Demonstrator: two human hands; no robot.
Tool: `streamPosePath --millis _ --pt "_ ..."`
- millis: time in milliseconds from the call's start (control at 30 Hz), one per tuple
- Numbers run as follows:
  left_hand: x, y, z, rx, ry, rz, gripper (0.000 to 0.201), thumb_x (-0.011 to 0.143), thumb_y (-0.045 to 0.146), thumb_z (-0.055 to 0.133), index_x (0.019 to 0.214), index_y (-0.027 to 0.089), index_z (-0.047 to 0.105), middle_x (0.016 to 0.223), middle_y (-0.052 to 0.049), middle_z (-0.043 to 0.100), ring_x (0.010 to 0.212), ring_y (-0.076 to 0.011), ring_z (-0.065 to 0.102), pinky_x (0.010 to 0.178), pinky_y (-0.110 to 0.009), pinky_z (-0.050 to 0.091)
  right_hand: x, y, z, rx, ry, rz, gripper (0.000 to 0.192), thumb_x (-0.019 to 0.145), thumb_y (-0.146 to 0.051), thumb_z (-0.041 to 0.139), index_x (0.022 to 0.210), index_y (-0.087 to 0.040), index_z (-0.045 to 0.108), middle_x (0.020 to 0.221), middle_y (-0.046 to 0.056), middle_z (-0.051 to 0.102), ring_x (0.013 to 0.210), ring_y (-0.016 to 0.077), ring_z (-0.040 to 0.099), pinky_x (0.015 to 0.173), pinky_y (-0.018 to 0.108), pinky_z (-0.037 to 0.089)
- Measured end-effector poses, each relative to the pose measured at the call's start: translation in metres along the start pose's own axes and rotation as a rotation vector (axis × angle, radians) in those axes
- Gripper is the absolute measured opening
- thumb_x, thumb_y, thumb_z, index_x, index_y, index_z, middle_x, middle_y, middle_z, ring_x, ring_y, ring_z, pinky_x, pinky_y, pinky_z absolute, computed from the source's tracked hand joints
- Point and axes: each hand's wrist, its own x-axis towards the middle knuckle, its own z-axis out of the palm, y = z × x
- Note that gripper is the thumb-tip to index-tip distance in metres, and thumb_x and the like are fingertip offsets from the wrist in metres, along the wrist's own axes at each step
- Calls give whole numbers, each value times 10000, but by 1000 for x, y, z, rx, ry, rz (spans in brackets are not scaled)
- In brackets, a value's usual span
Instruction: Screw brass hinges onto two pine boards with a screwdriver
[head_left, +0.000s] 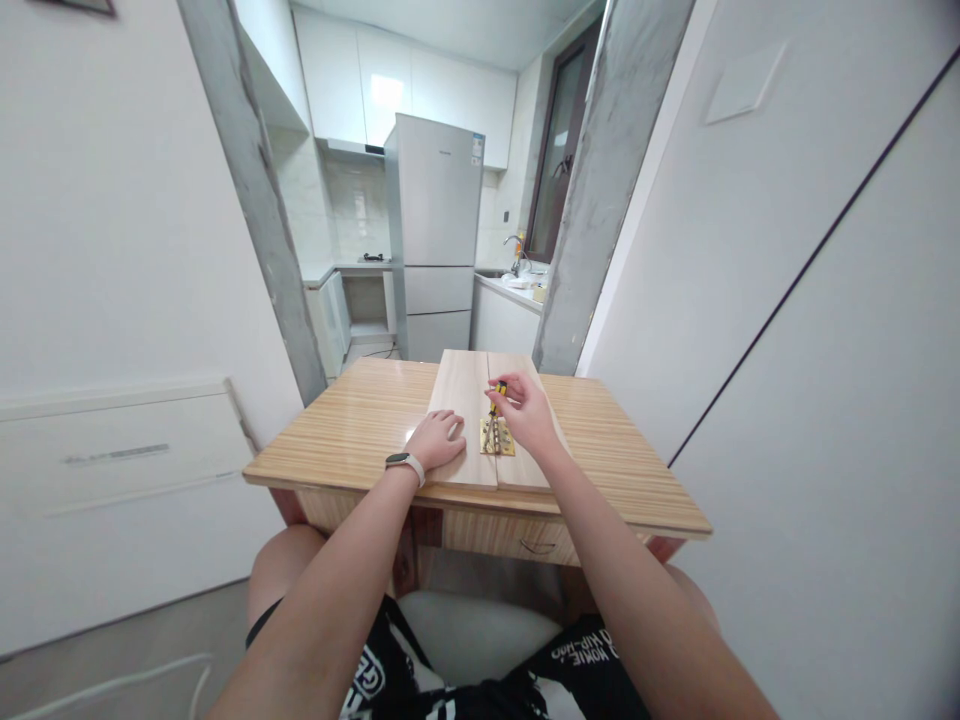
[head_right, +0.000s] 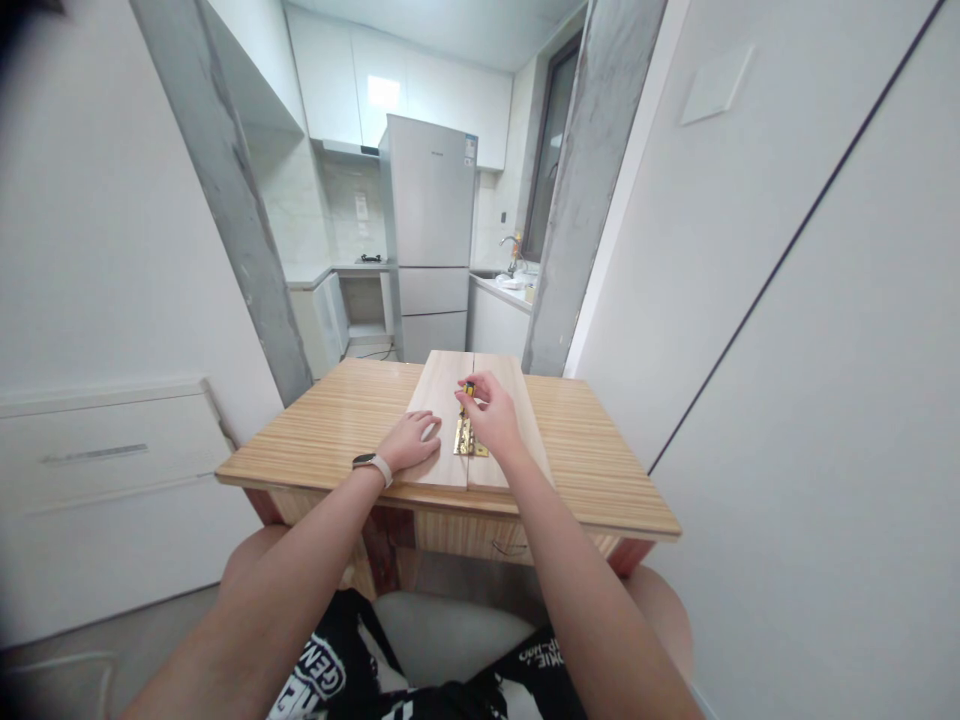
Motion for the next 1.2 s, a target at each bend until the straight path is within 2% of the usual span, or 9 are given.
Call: streamPosePath --millis 100,300,500,700,800,967,1067,1200 --pt "0 1 -1 -1 -4 -5 435 897 350 646 1316 239 686 1455 -92 629 1395 -288 535 1236 -418 381 1 4 1 57 -51 16 380 891 -442 730 1222 -257 703 1166 98 765 1085 272 750 758 353 634" --pt "-1 3 -4 -1 -16 -14 444 897 355 646 1323 237 684 1463 -91 625 1398 -287 531 1236 -413 378 3 9 1 32 -97 17 412 955 -463 618 1301 -257 704 1325 111 717 1114 270 744 654 305 601" --pt "-1 4 -6 -8 -25 -21 449 897 355 644 1328 235 684 1471 -98 622 1409 -295 519 1243 -428 371 5 9 1 -2 -4 16 372 891 -442 696 1189 -222 739 1060 99 788 988 261 762 804 391 619" --pt "-1 4 -6 -7 -35 -30 453 898 360 644 1332 234 683 1490 -100 609 1425 -297 511 1249 -422 366 5 6 -3 -207 88 -16 361 818 -465 784 1062 -207 720 927 65 756 837 228 724 662 323 570" --pt "0 3 -5 -7 -37 -27 447 900 367 644 1325 234 685 1496 -97 605 1426 -293 512 1251 -416 365 2 3 -2 -154 68 -21 345 817 -466 801 1032 -222 687 988 71 761 921 238 741 695 323 587" --pt "0 2 -4 -10 -31 -18 448 909 372 633 1330 226 680 1487 -99 610 1417 -288 520 1244 -413 373 -1 3 2 23 -9 -3 367 865 -434 763 1173 -247 690 1089 79 774 1038 248 754 787 353 624" --pt "-1 3 -5 -6 -26 -19 457 907 369 635 1339 223 677 1486 -100 613 1421 -290 516 1245 -418 370 1 6 3 30 -40 -1 341 904 -452 709 1166 -234 723 1138 102 770 1069 262 755 762 342 627" --pt "-1 4 -6 -6 -32 -27 452 905 367 641 1336 238 678 1487 -89 615 1426 -291 511 1249 -422 364 3 9 1 37 -95 7 390 945 -458 639 1261 -238 697 1261 120 739 1125 277 744 683 318 608"
